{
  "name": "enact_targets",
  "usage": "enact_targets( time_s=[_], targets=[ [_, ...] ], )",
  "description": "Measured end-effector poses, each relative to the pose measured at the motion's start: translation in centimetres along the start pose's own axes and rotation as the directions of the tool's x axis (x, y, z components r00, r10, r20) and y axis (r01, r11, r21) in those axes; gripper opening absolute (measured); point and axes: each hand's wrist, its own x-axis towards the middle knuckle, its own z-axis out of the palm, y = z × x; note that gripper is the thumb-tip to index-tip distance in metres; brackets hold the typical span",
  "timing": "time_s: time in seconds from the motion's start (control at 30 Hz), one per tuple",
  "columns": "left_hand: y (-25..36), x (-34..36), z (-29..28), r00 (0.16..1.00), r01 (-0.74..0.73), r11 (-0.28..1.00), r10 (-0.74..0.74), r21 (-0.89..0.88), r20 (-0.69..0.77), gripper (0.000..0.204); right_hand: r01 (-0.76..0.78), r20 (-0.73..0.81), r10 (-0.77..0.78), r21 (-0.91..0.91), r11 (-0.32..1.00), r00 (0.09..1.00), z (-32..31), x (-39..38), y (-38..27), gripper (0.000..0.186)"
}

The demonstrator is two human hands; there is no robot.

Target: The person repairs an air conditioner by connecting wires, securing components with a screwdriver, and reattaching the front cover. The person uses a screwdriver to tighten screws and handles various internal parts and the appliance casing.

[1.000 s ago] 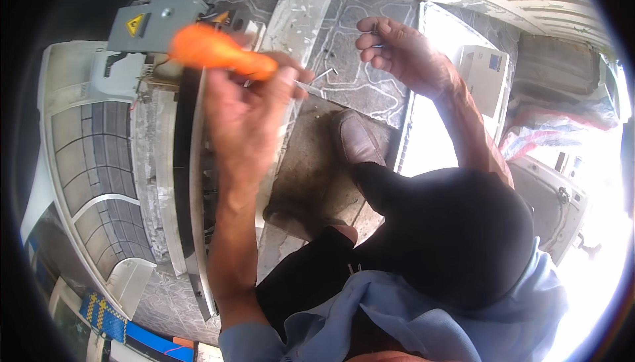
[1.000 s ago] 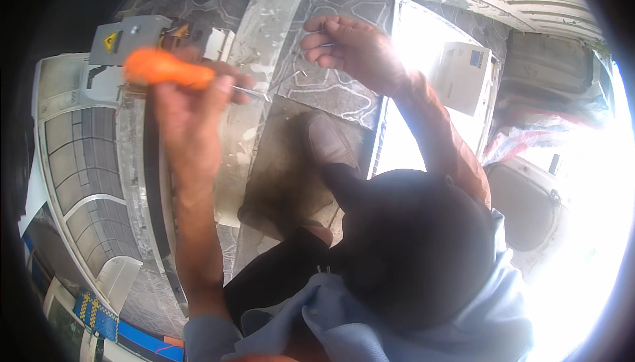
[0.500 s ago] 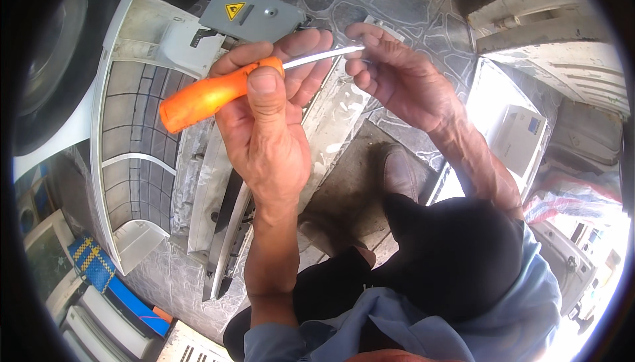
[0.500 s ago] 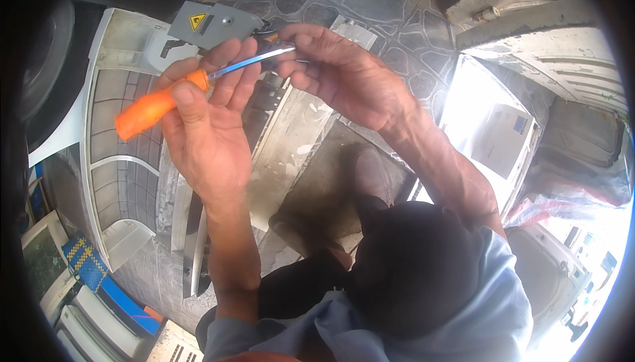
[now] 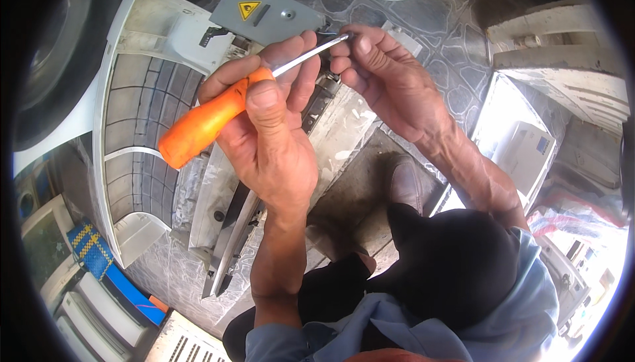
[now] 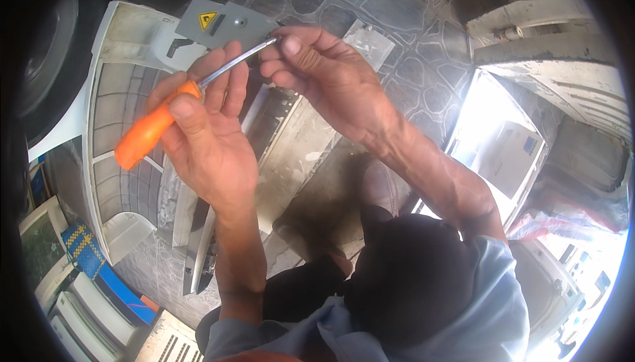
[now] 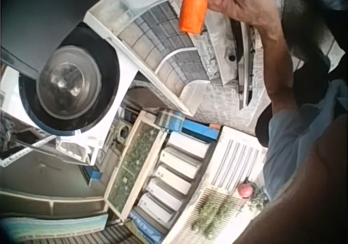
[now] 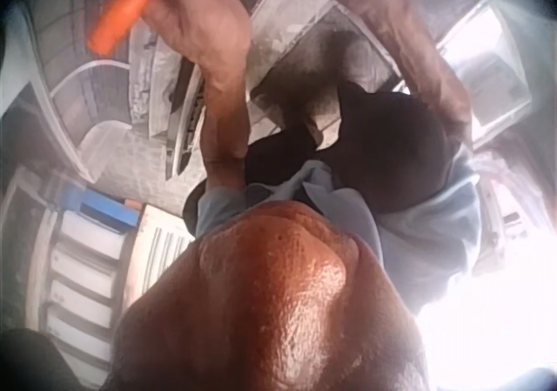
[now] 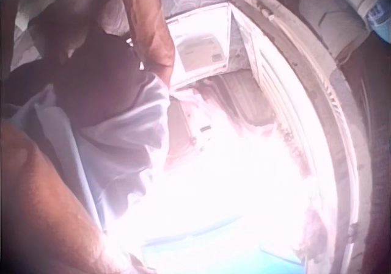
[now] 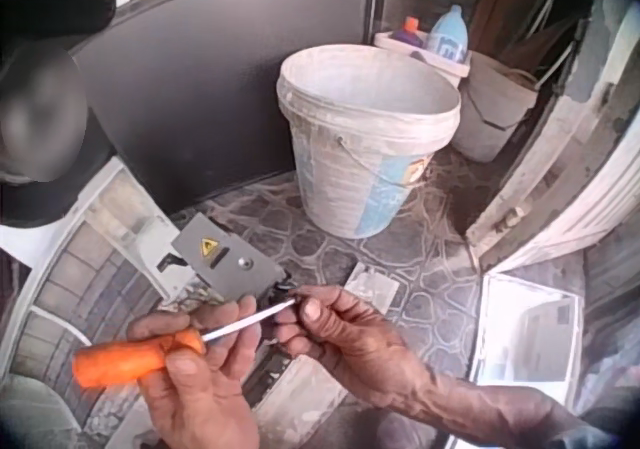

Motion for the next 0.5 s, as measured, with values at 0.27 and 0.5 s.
enact_targets(
  time_s=[0.27, 0.5],
  targets=[
    [3.8, 7.8, -1.1, 0.998, -0.026, 0.962, 0.008, 0.273, 0.068, 0.049, 0.278, 0.252, -0.119, -0.858, 0.432, 0.96, 3.0, 7.8, -4.9, 0.033],
    [3.2, 12.4, -1.5, 0.967, 0.046, 0.917, -0.14, 0.396, 0.212, 0.023, 0.562, 0.588, 0.105, -0.802, 0.201, 0.802, 1.9, 13.8, -6.0, 0.015]
  ],
)
